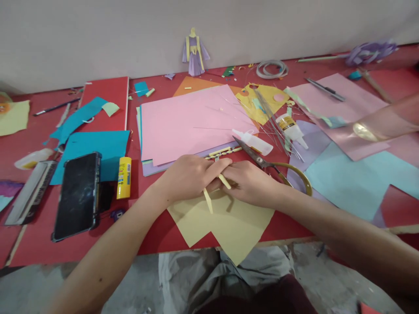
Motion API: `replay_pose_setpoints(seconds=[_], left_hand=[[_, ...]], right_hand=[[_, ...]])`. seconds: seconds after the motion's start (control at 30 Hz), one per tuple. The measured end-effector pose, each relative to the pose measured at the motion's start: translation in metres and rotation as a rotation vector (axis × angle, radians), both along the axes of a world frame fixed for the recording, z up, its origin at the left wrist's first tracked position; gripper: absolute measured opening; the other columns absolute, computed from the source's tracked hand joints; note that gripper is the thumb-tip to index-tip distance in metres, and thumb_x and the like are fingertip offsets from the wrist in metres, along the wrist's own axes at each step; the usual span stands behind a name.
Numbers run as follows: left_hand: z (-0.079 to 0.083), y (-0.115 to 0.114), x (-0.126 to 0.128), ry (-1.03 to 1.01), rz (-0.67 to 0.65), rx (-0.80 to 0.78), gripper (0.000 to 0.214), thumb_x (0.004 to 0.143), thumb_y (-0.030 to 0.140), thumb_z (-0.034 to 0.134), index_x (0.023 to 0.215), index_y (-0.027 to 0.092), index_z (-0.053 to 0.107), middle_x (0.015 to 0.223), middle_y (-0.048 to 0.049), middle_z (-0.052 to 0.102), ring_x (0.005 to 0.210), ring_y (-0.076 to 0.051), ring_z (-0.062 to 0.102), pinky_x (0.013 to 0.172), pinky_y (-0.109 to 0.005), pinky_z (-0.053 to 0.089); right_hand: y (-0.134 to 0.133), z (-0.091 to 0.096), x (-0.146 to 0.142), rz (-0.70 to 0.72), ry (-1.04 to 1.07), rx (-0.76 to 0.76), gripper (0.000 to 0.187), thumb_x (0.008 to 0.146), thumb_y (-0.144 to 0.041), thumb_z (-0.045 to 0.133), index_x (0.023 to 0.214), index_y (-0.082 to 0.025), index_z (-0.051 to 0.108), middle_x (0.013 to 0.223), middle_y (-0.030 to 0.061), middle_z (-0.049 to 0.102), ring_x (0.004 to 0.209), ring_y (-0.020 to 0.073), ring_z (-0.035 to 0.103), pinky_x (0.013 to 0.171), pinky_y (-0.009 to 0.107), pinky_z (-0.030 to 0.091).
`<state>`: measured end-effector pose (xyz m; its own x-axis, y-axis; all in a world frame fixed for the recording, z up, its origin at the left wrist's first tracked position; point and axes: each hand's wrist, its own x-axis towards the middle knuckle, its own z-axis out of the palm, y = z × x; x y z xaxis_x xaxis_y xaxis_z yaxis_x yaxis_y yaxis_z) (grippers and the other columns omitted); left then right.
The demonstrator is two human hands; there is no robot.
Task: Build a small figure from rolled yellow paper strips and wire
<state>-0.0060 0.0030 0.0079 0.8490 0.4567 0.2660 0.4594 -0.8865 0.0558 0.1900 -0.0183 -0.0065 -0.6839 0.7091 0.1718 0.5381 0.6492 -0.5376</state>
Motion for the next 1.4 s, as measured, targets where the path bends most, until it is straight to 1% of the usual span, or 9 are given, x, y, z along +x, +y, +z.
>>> replay_pose_setpoints(seconds=[0.13, 0.3, 0.5, 0.6, 0.8, 0.97, 1.2, 1.4], left_hand=[[0.0, -0.0001, -0.0005, 0.006, -0.004, 0.012, 0.029, 0.097, 0.027, 0.042, 0.122, 0.013, 0.052, 0.085, -0.0065, 0.073, 0.07, -0.019, 0.069, 0.057, -0.027, 0.049], [-0.0028, 0.0006, -0.0014, 0.011, -0.002, 0.029, 0.031, 0.097, 0.027, 0.043, 0.123, 0.012, 0.049, 0.087, -0.007, 0.074, 0.07, -0.018, 0.069, 0.057, -0.027, 0.048], [-0.0035, 0.0004, -0.0014, -0.01, -0.009, 0.043, 0.03, 0.096, 0.026, 0.043, 0.123, 0.014, 0.048, 0.079, -0.0032, 0.072, 0.065, -0.018, 0.067, 0.054, -0.027, 0.045], [-0.0018, 0.0001, -0.0012, -0.011, -0.011, 0.046, 0.03, 0.097, 0.025, 0.042, 0.123, 0.014, 0.049, 0.077, -0.0031, 0.071, 0.064, -0.019, 0.067, 0.053, -0.028, 0.045], [-0.0015, 0.0002, -0.001, 0.01, -0.002, 0.019, 0.031, 0.096, 0.026, 0.042, 0.124, 0.015, 0.049, 0.079, -0.0038, 0.071, 0.067, -0.018, 0.067, 0.055, -0.026, 0.046], [-0.0032, 0.0005, -0.0012, -0.008, -0.009, 0.04, 0.03, 0.096, 0.026, 0.043, 0.123, 0.014, 0.049, 0.08, -0.0042, 0.072, 0.067, -0.018, 0.068, 0.055, -0.027, 0.046], [-0.0022, 0.0002, -0.0013, 0.006, -0.011, 0.023, 0.03, 0.097, 0.028, 0.043, 0.121, 0.012, 0.05, 0.086, -0.0068, 0.073, 0.07, -0.018, 0.069, 0.057, -0.027, 0.049], [-0.002, 0.0003, -0.0009, 0.006, -0.007, 0.034, 0.03, 0.096, 0.025, 0.041, 0.123, 0.013, 0.05, 0.083, -0.0069, 0.073, 0.068, -0.018, 0.068, 0.056, -0.026, 0.048]], right_hand=[[-0.0008, 0.0007, -0.0007, -0.006, -0.005, -0.012, 0.013, 0.079, -0.007, 0.05, 0.074, -0.015, 0.059, 0.064, 0.0023, 0.06, 0.059, 0.0133, 0.052, 0.056, 0.022, 0.033], [-0.0015, 0.0017, -0.0014, -0.013, -0.006, -0.036, 0.013, 0.079, -0.007, 0.051, 0.075, -0.015, 0.06, 0.066, 0.0029, 0.063, 0.059, 0.0134, 0.054, 0.056, 0.022, 0.034], [-0.0007, 0.0031, -0.0013, -0.014, -0.004, -0.055, 0.014, 0.079, -0.006, 0.051, 0.075, -0.015, 0.062, 0.067, 0.003, 0.064, 0.06, 0.0136, 0.056, 0.056, 0.022, 0.035], [-0.0006, 0.003, -0.0012, -0.006, 0.002, -0.079, 0.014, 0.079, -0.006, 0.052, 0.078, -0.014, 0.063, 0.07, 0.0038, 0.066, 0.062, 0.014, 0.058, 0.057, 0.022, 0.036], [-0.001, 0.0008, -0.0012, -0.015, -0.019, -0.023, 0.015, 0.077, -0.005, 0.051, 0.076, -0.015, 0.062, 0.067, 0.0027, 0.063, 0.059, 0.0137, 0.055, 0.056, 0.022, 0.034], [-0.0008, -0.0001, -0.0008, -0.01, -0.01, -0.023, 0.015, 0.077, -0.005, 0.05, 0.077, -0.015, 0.062, 0.069, 0.0038, 0.065, 0.06, 0.0137, 0.055, 0.056, 0.023, 0.034], [-0.0018, 0.0007, -0.0012, -0.015, -0.014, -0.004, 0.014, 0.078, -0.006, 0.05, 0.072, -0.015, 0.059, 0.064, 0.0021, 0.06, 0.057, 0.0132, 0.052, 0.055, 0.023, 0.032], [-0.0012, 0.0, -0.0004, -0.004, -0.041, 0.024, 0.012, 0.079, -0.007, 0.051, 0.074, -0.016, 0.058, 0.064, 0.0021, 0.059, 0.057, 0.0137, 0.05, 0.055, 0.024, 0.032]])
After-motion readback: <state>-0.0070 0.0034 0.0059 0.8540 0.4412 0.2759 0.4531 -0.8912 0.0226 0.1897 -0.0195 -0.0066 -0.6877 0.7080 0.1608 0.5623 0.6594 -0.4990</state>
